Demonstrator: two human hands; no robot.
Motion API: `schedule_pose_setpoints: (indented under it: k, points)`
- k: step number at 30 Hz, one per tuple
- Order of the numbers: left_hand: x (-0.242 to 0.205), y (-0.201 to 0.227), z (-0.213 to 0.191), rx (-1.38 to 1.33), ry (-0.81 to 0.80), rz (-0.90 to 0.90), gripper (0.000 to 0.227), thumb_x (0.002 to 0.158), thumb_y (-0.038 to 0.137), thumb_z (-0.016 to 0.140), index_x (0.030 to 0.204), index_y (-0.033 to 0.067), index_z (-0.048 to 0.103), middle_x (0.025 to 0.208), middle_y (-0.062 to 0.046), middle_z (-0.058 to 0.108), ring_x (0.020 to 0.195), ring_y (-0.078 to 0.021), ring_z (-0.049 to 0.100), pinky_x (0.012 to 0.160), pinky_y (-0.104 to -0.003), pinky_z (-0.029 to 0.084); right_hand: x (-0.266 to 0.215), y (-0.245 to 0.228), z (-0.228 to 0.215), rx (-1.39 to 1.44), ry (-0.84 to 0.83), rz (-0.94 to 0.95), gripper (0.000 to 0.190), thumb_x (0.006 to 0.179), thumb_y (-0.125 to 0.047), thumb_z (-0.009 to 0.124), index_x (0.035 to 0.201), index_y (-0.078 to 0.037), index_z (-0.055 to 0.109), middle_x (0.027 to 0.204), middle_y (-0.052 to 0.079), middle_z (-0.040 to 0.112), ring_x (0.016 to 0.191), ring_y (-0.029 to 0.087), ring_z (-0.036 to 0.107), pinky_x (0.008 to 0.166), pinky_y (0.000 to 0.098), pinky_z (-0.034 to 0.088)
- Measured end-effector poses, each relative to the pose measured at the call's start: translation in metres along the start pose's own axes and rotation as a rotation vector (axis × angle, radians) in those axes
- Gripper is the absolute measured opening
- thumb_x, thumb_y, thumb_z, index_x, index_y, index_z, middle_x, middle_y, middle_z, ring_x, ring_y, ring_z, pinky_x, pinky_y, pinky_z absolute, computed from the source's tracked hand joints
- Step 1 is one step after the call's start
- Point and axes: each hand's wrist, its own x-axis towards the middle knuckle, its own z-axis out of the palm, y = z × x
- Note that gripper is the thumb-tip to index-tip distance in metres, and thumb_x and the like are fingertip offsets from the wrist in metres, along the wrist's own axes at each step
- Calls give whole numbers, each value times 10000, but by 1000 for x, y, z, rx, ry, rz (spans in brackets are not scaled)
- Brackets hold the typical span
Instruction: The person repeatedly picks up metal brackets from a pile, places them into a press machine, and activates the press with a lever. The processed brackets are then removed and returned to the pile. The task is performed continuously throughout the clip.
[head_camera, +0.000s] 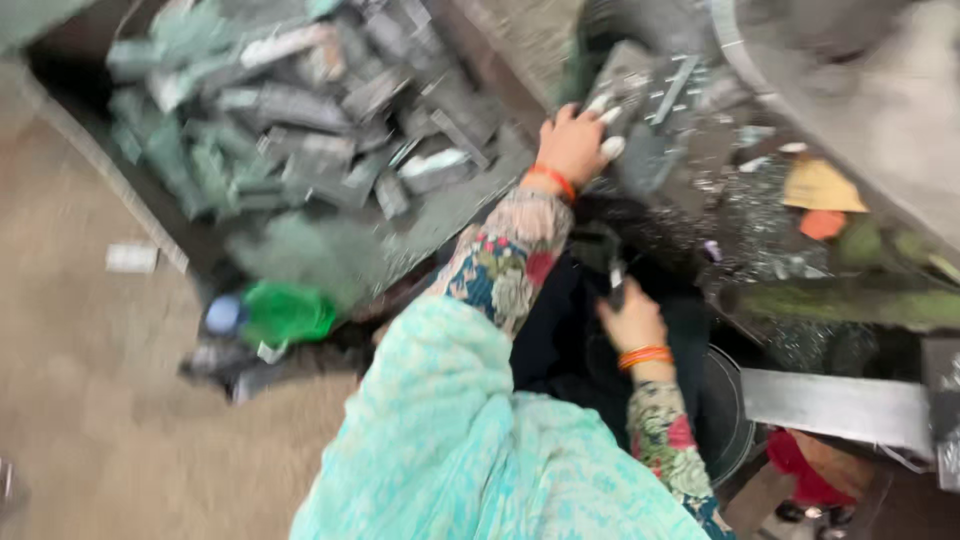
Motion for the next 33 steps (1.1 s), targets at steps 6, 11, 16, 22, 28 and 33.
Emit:
schedule_pose_setpoints:
  k: [6,11,16,22,28,33]
  points:
    - [-50,-151,4,149,-30,-197,246,843,265,674,1063,177,742,1179,-50,695,1206,-312,584,966,-574,489,5,-41,-54,-132,-15,-58,623,865,-497,683,1409,-200,612,1077,263,726,1021,492,683,881,568,547]
    - [-94,-255,49,377,-2,-378,241,890,220,603,1054,140,760,1299,-103,639,1256,-311,569,1034,-689,384,2,-50,-56,-152,-9,-57,623,854,-497,690,1401,-207,622,1061,260,732,1016,477,691,883,556,548]
    - [-103,-277,69,408,125,-267,240,935,185,583,1072,94,757,1301,-108,621,1171,-309,599,1065,-609,392,7,-47,-56,-96,-40,-20,622,839,-490,688,1397,-221,624,1061,238,744,1013,454,704,892,537,550]
    - [-137,-252,52,384,-118,-195,203,915,212,624,1057,155,757,1205,-61,647,1218,-282,574,1073,-585,411,7,-48,-52,-124,-20,-55,661,837,-493,704,1416,-191,604,1078,258,729,1018,467,691,891,541,544]
    - [-115,-271,58,321,163,-208,309,852,181,657,1156,157,708,1277,-77,620,1244,-286,567,1044,-548,436,2,-43,-49,-108,-31,-45,652,843,-489,685,1423,-201,603,1080,254,734,1032,461,695,893,535,553]
    - [-99,-281,56,457,352,-190,366,846,207,754,1206,188,684,1342,-66,559,1226,-279,553,914,-600,431,6,-47,-51,-97,-11,-53,652,828,-488,707,1400,-193,607,1076,244,734,1026,458,693,893,530,548]
